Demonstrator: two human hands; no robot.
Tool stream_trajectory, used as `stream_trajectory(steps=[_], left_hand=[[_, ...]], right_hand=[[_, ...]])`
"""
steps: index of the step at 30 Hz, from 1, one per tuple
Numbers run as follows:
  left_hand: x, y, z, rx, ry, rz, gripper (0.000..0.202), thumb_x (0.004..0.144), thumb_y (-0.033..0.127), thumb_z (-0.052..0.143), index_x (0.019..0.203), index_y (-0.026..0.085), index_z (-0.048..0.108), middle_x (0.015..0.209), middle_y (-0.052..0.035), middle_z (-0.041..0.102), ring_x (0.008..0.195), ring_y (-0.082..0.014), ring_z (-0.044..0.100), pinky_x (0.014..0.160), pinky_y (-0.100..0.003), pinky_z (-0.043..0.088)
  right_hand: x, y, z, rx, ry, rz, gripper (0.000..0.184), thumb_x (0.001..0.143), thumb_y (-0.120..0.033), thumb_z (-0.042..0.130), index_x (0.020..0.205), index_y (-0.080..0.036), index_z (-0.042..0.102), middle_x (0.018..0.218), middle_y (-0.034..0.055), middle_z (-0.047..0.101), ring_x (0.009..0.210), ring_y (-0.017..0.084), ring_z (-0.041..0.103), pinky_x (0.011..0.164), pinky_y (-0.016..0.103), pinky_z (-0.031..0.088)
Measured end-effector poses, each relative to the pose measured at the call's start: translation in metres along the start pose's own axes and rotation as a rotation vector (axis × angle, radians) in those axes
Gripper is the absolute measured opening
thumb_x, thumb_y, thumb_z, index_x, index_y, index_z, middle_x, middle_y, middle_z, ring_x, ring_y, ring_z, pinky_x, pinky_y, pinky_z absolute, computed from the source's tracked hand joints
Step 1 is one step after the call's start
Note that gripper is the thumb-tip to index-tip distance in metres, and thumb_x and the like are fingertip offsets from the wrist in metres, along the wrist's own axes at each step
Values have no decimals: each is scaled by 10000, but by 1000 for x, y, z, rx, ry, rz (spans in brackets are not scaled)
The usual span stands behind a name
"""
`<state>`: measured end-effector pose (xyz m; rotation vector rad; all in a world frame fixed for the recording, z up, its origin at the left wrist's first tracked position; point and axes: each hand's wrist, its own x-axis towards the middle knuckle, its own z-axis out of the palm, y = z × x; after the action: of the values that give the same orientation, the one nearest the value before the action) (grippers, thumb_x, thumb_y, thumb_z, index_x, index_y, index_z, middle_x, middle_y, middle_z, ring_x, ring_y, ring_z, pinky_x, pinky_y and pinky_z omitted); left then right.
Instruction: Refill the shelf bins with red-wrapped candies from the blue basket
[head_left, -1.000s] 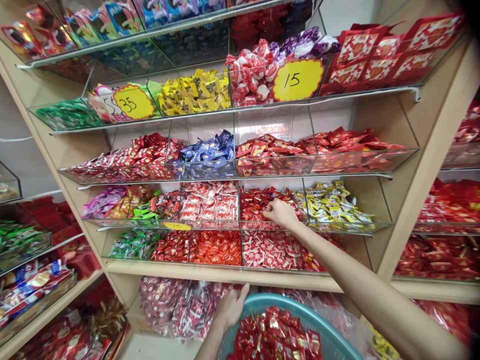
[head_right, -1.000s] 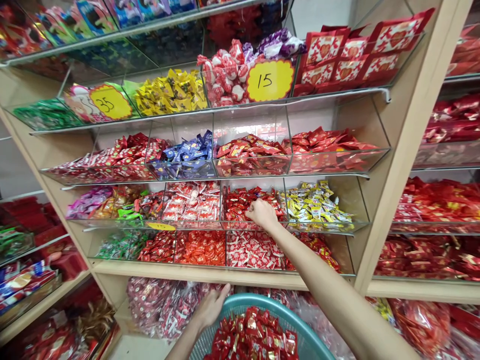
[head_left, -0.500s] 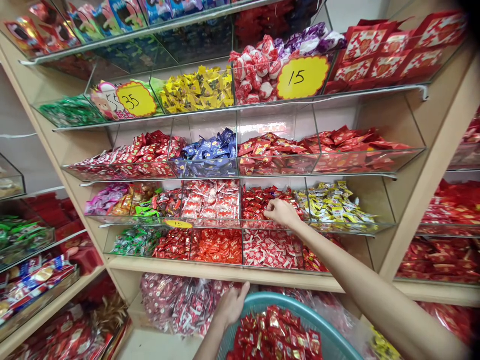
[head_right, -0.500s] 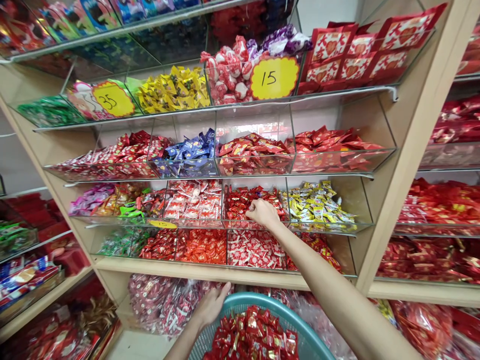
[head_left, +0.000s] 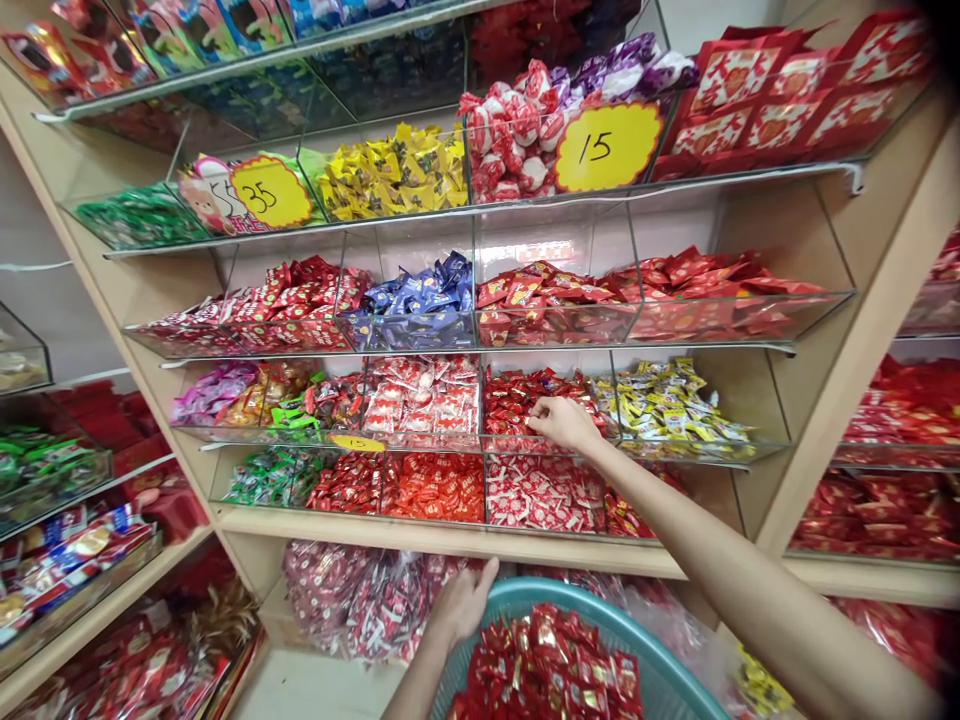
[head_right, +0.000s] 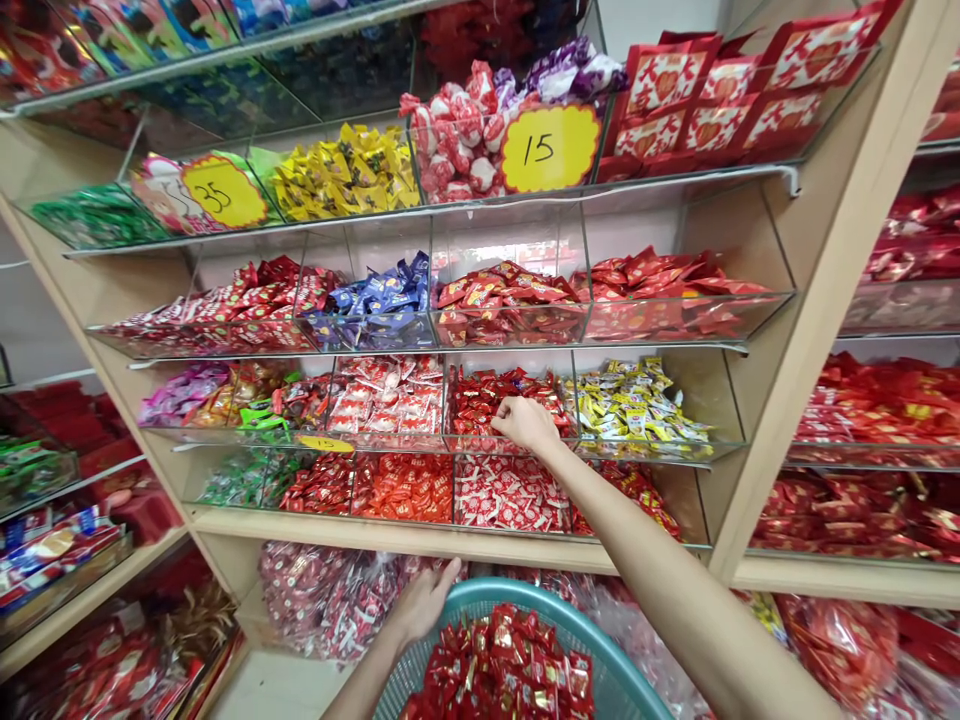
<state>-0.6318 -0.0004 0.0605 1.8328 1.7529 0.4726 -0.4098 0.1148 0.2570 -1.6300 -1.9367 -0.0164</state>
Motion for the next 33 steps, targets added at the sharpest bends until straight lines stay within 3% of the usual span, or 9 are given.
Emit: stream_trajectory(steps=[5,12,14,16,18,21,26,29,33], left_hand=[[-1,0,-1,31,-16,-6,771,832,741,73,564,187,537,656,-92,642,623,-200,588,572,-271,363],[-2,2,-4,69,-36,2,846,821,752,49,650,160,628,727,-123,676,668,-219,617,615,-283,393],[-3,3,-4,69,-43,-2,854,817,756,43,657,160,634,733,-126,678,673,-223,620,615,-286,396],[-3,3,-3,71,-47,-2,858,815,758,38,656,162,634,733,-126,678,676,-223,621,610,-285,396],[-2,2,-2,74,-44,10,858,816,757,36,647,163,631,724,-122,677,676,-222,621,604,-281,392],[-1,0,-1,68,-33,24,861,815,761,44,644,158,635,714,-119,678,667,-219,621,593,-276,385],[-1,0,-1,54,-16,27,859,825,752,66,689,146,659,741,-117,690,680,-207,628,595,-261,379],[-2,1,-2,48,-27,43,857,838,737,65,712,144,671,747,-118,694,690,-206,633,600,-258,380],[-2,0,-2,45,-24,38,863,835,741,69,698,144,676,738,-126,694,699,-218,638,610,-267,382]], right_hand=[[-1,5,0,189,71,-27,106,681,-252,551,664,-215,649,665,2,671,621,156,580,573,241,376],[-23,-3,-29,635,393,-116,152,710,-293,556,686,-167,638,644,3,626,571,128,505,572,249,401],[-43,-15,-36,684,330,-164,135,730,-288,567,693,-173,628,630,-5,615,547,120,492,554,247,397],[-70,-27,-33,763,152,-223,105,756,-263,562,713,-184,616,629,-12,617,547,121,513,555,246,413],[-100,-32,-14,820,-50,-270,92,776,-230,546,713,-193,601,648,-10,624,592,131,553,588,251,440],[-141,-26,33,781,-209,-280,99,751,-179,547,670,-190,603,704,4,635,698,143,582,670,256,450],[-185,-6,105,739,-443,-109,114,699,-147,523,657,-176,626,650,-4,635,633,139,563,631,244,433],[-196,-2,126,717,-471,-69,130,687,-137,506,640,-176,621,629,-6,640,609,137,563,607,238,421],[-199,-4,131,555,-464,-34,116,695,-138,520,660,-185,619,638,-9,642,619,142,569,601,235,410]])
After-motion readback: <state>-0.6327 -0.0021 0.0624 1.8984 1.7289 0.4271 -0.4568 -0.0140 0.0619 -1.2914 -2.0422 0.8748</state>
